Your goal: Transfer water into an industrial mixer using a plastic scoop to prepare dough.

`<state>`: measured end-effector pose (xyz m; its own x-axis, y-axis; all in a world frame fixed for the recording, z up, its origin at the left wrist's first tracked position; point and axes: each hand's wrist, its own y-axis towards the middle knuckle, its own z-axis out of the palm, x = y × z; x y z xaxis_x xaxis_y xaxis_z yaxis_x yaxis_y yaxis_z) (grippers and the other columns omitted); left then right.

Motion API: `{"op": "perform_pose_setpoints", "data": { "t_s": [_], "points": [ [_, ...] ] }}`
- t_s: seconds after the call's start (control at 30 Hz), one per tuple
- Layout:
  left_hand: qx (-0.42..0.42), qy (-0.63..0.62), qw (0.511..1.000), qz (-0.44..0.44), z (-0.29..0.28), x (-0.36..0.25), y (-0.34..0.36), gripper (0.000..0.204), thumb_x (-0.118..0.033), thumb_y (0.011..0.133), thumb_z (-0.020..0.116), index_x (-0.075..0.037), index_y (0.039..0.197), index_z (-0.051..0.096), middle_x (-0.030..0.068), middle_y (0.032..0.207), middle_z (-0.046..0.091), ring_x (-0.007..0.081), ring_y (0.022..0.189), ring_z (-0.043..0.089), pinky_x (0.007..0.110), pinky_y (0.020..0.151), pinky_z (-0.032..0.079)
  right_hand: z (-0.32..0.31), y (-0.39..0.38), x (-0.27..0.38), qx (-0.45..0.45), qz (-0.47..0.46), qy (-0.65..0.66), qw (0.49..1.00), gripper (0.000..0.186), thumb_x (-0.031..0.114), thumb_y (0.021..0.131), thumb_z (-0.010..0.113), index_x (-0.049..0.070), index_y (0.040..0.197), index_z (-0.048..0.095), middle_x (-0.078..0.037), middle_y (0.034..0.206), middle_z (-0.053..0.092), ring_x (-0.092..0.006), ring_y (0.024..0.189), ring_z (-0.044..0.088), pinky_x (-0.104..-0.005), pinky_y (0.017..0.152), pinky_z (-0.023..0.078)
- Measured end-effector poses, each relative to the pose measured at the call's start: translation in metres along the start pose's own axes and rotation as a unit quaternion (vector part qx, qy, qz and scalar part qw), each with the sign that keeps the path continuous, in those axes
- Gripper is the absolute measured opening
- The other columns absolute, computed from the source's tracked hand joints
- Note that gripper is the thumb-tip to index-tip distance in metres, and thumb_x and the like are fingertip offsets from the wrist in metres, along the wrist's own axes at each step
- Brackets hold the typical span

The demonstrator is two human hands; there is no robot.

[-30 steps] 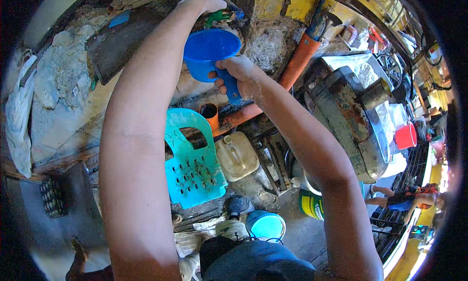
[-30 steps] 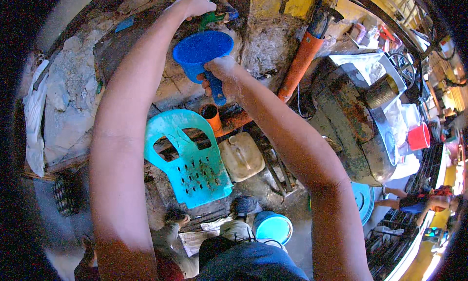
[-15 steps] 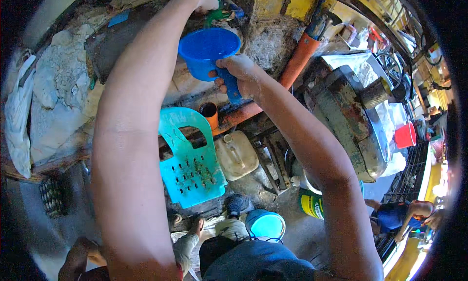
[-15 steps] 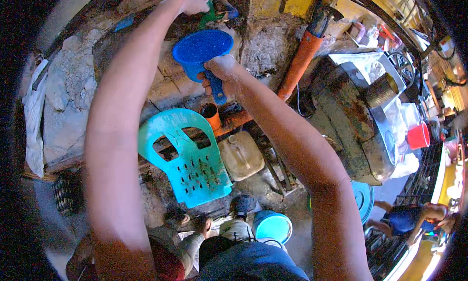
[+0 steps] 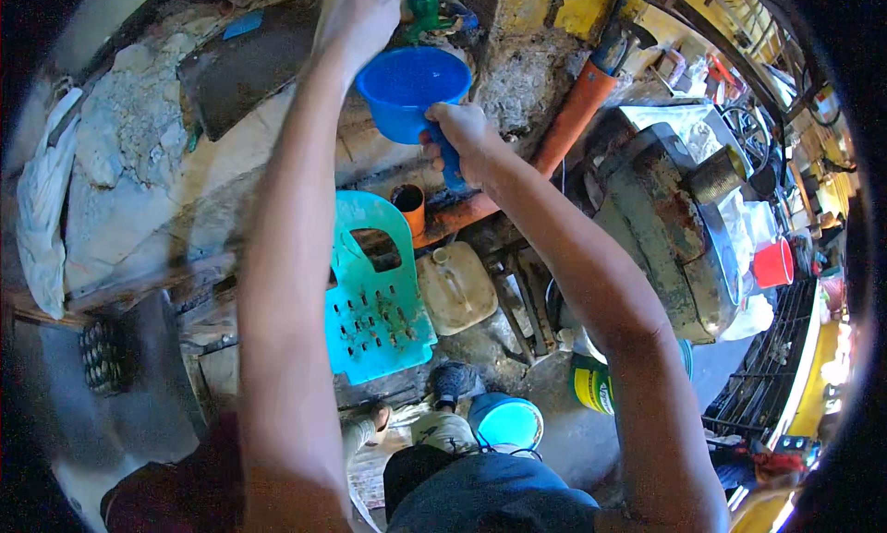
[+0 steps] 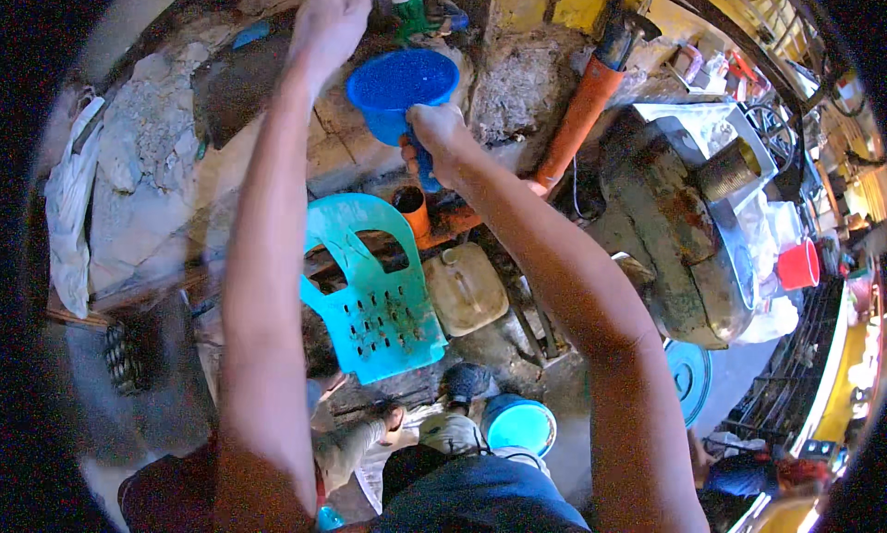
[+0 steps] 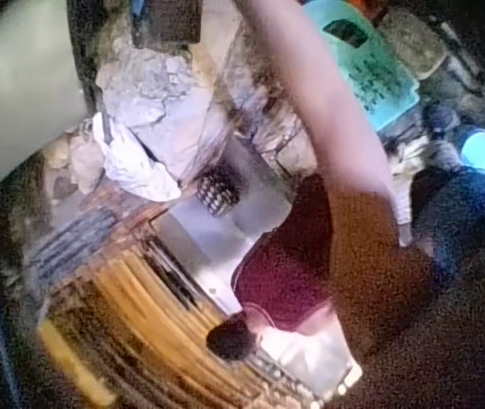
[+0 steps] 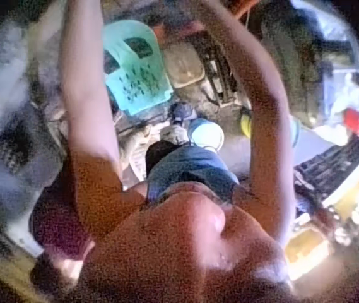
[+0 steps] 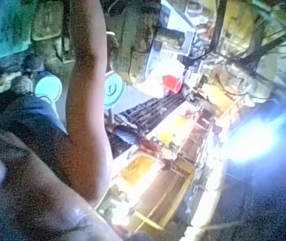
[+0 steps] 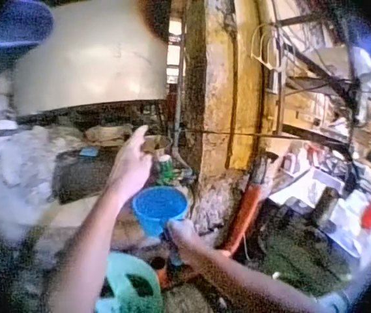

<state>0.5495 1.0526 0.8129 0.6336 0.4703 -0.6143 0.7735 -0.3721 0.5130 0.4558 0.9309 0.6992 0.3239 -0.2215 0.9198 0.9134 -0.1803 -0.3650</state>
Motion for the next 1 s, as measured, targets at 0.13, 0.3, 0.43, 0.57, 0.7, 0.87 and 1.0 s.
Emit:
{"op": "perform_pose_setpoints", "data": {
  "t_s": [0.13,0.3,0.43,0.57,0.7,0.87,1.0],
  "points": [
    [-0.219,-0.164,0.962,0.017,-0.004,0.025,-0.113,0.046,-0.006,0.092,0.052,-0.005,0.137,0.047,0.0152,0.118,0.063,0.0251,0.098,0.063,0.036,0.086,0.051,0.019,-0.014,-0.003,0.035,-0.012,0.017,0.999,0.012,0.016,0.091,0.050,0.004,0.095,0.051,-0.009,0.071,0.057,-0.0137,0.047,0.046,-0.0274,0.036,0.035],
    [-0.178,-0.122,0.961,-0.170,-0.003,0.041,-0.237,0.047,-0.003,0.093,0.050,-0.007,0.139,0.046,0.0149,0.119,0.062,0.0225,0.103,0.060,0.039,0.095,0.048,0.007,-0.024,-0.016,0.045,-0.008,0.033,0.998,0.011,0.016,0.091,0.049,0.005,0.093,0.051,-0.009,0.069,0.056,-0.0130,0.045,0.045,-0.0269,0.035,0.033],
    [-0.166,-0.163,0.951,-0.204,0.022,0.066,-0.304,0.044,-0.002,0.093,0.050,-0.005,0.137,0.049,0.0135,0.115,0.063,0.0207,0.100,0.060,0.035,0.093,0.048,-0.022,-0.050,-0.031,0.018,-0.018,0.041,0.999,0.011,0.016,0.091,0.049,0.006,0.091,0.052,-0.008,0.067,0.055,-0.0125,0.044,0.044,-0.0264,0.035,0.031],
    [-0.150,-0.172,0.948,-0.222,0.039,0.046,-0.336,0.042,-0.001,0.093,0.050,-0.004,0.135,0.050,0.0130,0.113,0.063,0.0204,0.099,0.060,0.034,0.092,0.049,-0.051,-0.090,-0.058,-0.008,-0.021,0.051,0.998,0.010,0.016,0.090,0.048,0.006,0.089,0.052,-0.007,0.066,0.054,-0.0121,0.042,0.043,-0.0260,0.034,0.030],
    [-0.122,-0.184,0.952,-0.213,0.057,0.019,-0.340,0.041,-0.001,0.093,0.050,-0.004,0.134,0.051,0.0127,0.112,0.064,0.0202,0.097,0.060,0.033,0.090,0.049,-0.093,-0.130,-0.077,-0.036,-0.025,0.036,0.998,0.011,0.017,0.091,0.048,0.007,0.090,0.052,-0.007,0.065,0.054,-0.0115,0.042,0.042,-0.0258,0.034,0.029],
    [-0.090,-0.191,0.960,-0.183,0.079,-0.027,-0.342,0.039,-0.001,0.093,0.049,-0.003,0.132,0.053,0.0120,0.109,0.064,0.0200,0.094,0.061,0.032,0.087,0.049,-0.142,-0.201,-0.108,-0.064,-0.026,0.016,0.997,0.012,0.018,0.092,0.049,0.007,0.092,0.053,-0.006,0.064,0.053,-0.0109,0.042,0.042,-0.0257,0.034,0.029],
    [-0.058,-0.184,0.968,-0.158,0.105,-0.077,-0.343,0.037,-0.002,0.092,0.048,-0.003,0.129,0.055,0.0098,0.103,0.066,0.0190,0.089,0.060,0.030,0.081,0.049,-0.169,-0.274,-0.115,-0.083,0.026,0.041,0.995,0.013,0.017,0.093,0.048,0.006,0.096,0.054,-0.006,0.064,0.053,-0.0106,0.042,0.041,-0.0253,0.035,0.029]
  ]
}}
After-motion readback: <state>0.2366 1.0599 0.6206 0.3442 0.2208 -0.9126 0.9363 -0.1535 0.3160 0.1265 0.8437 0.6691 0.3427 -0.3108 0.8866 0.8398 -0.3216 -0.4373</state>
